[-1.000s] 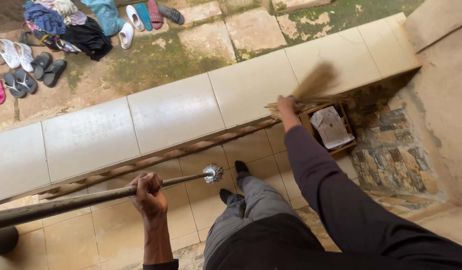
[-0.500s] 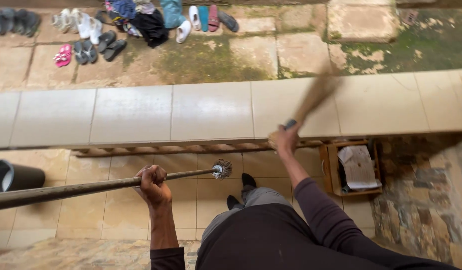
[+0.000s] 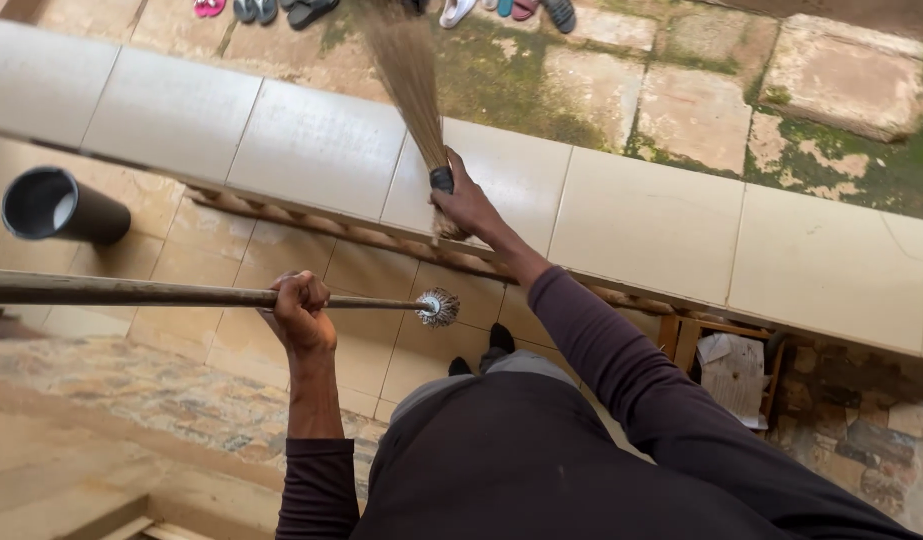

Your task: Mopping an outdoor tiled floor and sweeping a ledge.

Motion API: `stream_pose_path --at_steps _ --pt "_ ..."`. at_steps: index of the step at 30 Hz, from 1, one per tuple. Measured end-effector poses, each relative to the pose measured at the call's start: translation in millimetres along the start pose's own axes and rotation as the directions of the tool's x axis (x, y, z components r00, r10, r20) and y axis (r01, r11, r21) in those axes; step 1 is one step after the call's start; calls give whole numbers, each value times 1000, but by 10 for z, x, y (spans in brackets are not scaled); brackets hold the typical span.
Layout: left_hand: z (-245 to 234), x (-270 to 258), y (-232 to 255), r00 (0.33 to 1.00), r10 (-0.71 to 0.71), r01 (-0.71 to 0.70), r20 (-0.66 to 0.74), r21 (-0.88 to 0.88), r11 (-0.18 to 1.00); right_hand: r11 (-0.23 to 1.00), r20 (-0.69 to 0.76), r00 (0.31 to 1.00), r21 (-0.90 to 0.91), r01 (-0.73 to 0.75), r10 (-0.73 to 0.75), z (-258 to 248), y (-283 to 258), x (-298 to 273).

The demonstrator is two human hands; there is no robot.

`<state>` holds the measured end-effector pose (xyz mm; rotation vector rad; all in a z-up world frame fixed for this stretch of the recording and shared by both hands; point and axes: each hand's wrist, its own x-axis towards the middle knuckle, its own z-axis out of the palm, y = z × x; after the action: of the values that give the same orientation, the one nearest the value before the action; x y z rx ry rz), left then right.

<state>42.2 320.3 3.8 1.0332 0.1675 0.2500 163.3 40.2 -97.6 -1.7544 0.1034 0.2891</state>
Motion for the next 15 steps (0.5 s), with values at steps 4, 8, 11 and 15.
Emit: stream_pose_path --at_steps 4,8,11,15 --pt "-165 -37 72 995 21 -24 -95 -30 999 766 154 982 -617 178 -105 -178 -143 -750" --pt "-275 -39 147 991 62 -66 -122 -29 997 369 275 943 -909 192 186 -867 464 -1229" --pt "-291 -39 221 986 107 -104 -132 25 994 400 73 984 -916 2 163 -1970 1339 -1440" --pt "-395 -62 124 973 103 -105 -205 3 994 496 -384 864 -708 -503 327 -2254 739 -1564"
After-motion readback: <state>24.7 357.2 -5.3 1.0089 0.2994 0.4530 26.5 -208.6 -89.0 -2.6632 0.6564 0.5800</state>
